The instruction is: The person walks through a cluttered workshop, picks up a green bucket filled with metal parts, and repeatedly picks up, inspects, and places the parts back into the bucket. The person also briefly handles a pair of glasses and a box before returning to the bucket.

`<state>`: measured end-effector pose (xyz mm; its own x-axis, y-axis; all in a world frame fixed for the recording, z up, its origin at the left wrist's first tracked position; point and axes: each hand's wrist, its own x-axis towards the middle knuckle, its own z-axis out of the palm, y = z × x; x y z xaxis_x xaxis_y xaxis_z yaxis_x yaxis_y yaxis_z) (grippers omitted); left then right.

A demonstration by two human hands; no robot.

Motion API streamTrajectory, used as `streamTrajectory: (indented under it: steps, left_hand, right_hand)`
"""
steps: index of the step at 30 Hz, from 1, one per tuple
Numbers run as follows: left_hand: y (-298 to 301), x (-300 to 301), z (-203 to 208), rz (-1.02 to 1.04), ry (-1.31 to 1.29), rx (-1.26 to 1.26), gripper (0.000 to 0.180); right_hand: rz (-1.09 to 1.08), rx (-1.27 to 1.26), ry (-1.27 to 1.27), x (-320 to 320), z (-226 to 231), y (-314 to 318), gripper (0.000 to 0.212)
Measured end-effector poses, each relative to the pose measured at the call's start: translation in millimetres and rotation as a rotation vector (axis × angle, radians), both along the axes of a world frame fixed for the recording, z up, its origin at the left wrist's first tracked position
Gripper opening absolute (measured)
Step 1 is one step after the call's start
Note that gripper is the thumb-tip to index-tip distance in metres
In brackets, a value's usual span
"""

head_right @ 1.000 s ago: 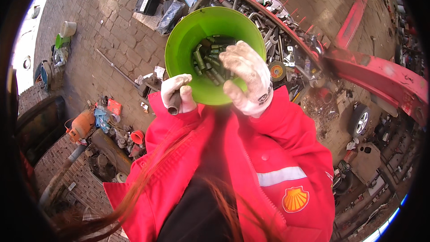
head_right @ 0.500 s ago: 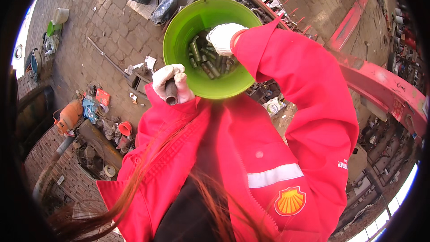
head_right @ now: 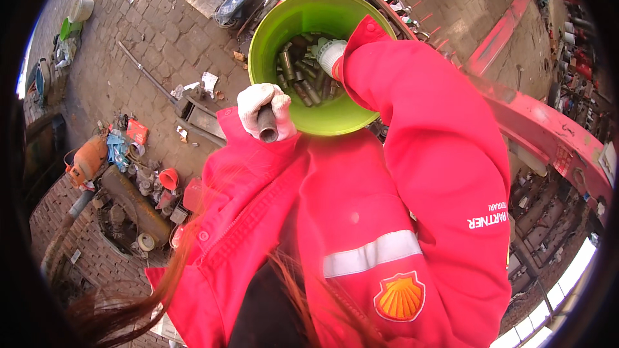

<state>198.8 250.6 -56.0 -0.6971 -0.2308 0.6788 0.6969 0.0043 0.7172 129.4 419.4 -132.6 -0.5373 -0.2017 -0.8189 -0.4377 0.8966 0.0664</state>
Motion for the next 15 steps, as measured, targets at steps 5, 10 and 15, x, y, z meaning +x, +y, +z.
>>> streamTrajectory:
  steps: [5, 10, 15]
  left_hand:
    - [-1, 1, 15, 0.001, -0.072, -0.024, 0.032]
    - [-5, -10, 36, -0.035, -0.149, -0.109, 0.019]
    - [1, -14, 38, -0.016, -0.105, -0.061, 0.018]
  right_hand:
    - [-0.147, -0.052, 0.012, -5, -14, 3, 0.08]
    - [-0.195, -0.063, -0.091, -23, -16, 14, 0.067]
    - [-0.206, -0.081, -0.196, -38, -34, 32, 0.066]
